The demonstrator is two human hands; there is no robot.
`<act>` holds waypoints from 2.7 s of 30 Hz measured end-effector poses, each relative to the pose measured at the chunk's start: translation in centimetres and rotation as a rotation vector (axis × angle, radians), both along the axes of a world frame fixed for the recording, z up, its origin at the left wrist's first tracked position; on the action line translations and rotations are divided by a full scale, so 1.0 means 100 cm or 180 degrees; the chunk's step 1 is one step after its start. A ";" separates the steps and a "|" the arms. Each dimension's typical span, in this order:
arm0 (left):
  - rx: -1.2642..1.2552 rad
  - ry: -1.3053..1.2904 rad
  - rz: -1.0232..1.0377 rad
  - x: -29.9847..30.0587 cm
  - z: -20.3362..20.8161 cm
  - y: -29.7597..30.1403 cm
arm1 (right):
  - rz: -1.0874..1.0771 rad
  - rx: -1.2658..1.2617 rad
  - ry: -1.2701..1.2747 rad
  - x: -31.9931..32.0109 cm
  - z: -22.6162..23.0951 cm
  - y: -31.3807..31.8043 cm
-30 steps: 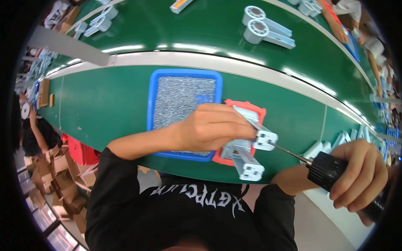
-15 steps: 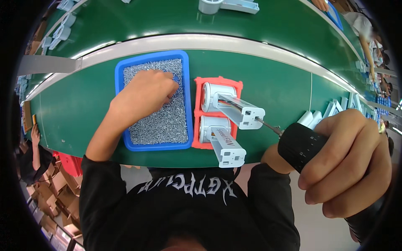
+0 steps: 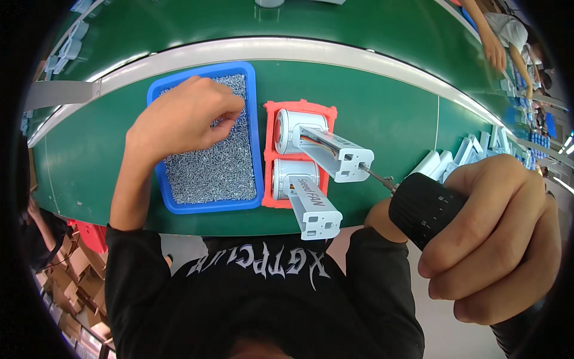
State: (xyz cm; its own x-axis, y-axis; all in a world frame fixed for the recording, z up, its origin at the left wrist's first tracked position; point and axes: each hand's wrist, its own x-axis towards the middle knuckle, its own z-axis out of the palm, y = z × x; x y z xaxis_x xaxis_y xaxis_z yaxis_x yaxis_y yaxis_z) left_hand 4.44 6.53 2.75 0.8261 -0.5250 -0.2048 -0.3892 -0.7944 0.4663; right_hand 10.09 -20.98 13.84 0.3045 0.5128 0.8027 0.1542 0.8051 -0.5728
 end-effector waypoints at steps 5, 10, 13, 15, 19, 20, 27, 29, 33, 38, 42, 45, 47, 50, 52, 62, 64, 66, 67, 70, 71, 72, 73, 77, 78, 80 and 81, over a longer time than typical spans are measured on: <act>-0.1100 -0.1095 0.0116 -0.003 0.001 -0.020 | 0.0159 -0.0171 -0.0081 0.006 0.002 -0.013; -0.2070 -0.1546 0.0352 -0.015 -0.018 -0.055 | 0.0146 -0.0962 -0.0489 0.005 0.003 -0.026; -0.2132 -0.1643 0.0406 -0.018 -0.030 -0.067 | 0.0246 -0.0775 -0.0482 0.005 0.000 -0.024; -0.2142 -0.1679 0.0435 -0.019 -0.036 -0.072 | 0.0330 -0.0633 -0.0477 0.007 -0.003 -0.020; -0.2330 -0.1852 0.0430 -0.018 -0.044 -0.076 | 0.0509 -0.0325 -0.0468 0.011 -0.011 -0.009; -0.2332 -0.1851 0.0429 -0.018 -0.044 -0.076 | 0.0546 -0.0254 -0.0465 0.012 -0.012 -0.007; -0.2383 -0.1382 0.0463 -0.022 -0.041 -0.069 | 0.0360 0.0155 -0.0378 0.008 -0.007 -0.019; -0.2405 -0.1433 0.0519 -0.022 -0.041 -0.068 | 0.0031 0.0263 -0.0306 0.005 -0.001 -0.028; -0.3026 -0.0726 0.0838 -0.023 -0.033 -0.064 | -0.0411 0.0970 0.0170 -0.001 -0.002 -0.024; -0.3862 0.0261 0.1045 -0.024 -0.035 -0.065 | -0.0617 0.1293 0.0409 -0.002 0.001 -0.023; -0.3976 0.0433 0.0995 -0.026 -0.035 -0.067 | -0.0610 0.1296 0.0460 -0.004 0.001 -0.021; -0.3891 0.0345 0.0920 -0.028 -0.034 -0.068 | -0.0575 0.1265 0.0485 -0.004 0.000 -0.019; -0.3852 0.0403 0.0971 -0.029 -0.034 -0.068 | -0.0552 0.1266 0.0477 -0.003 -0.002 -0.019; -0.3816 0.0458 0.1030 -0.031 -0.033 -0.069 | -0.0523 0.1264 0.0472 -0.003 -0.003 -0.017; -0.3644 -0.0071 0.0846 -0.032 -0.033 -0.071 | -0.0554 0.1217 0.0462 -0.004 -0.002 -0.016; -0.2746 -0.1786 0.0354 -0.025 -0.032 -0.071 | -0.0615 0.0989 0.0310 -0.009 -0.001 -0.014; -0.2764 -0.1889 0.0404 -0.025 -0.034 -0.071 | -0.0668 0.0893 0.0293 -0.009 -0.001 -0.014; -0.2829 -0.1788 0.0416 -0.024 -0.034 -0.070 | -0.0644 0.0925 0.0283 -0.009 -0.001 -0.013; -0.2892 -0.1688 0.0432 -0.024 -0.034 -0.070 | -0.0617 0.0956 0.0275 -0.009 -0.001 -0.013; -0.3014 -0.1487 0.0468 -0.024 -0.034 -0.069 | -0.0558 0.1021 0.0261 -0.008 -0.002 -0.012; -0.3086 -0.1300 0.0513 -0.025 -0.034 -0.069 | -0.0572 0.1033 0.0283 -0.008 -0.003 -0.012; -0.3157 -0.1112 0.0557 -0.026 -0.034 -0.069 | -0.0586 0.1045 0.0304 -0.009 -0.003 -0.012; -0.3225 -0.0924 0.0600 -0.027 -0.034 -0.069 | -0.0600 0.1057 0.0325 -0.009 -0.003 -0.012; -0.3009 -0.1138 0.0512 -0.026 -0.031 -0.069 | -0.0641 0.0924 0.0313 -0.008 -0.003 -0.013; -0.2862 -0.1338 0.0449 -0.025 -0.030 -0.069 | -0.0651 0.0854 0.0298 -0.008 -0.003 -0.013; -0.2710 -0.1536 0.0386 -0.024 -0.029 -0.069 | -0.0660 0.0785 0.0283 -0.008 -0.004 -0.013; -0.2681 -0.1558 0.0344 -0.024 -0.029 -0.069 | -0.0653 0.0851 0.0223 -0.008 -0.005 -0.012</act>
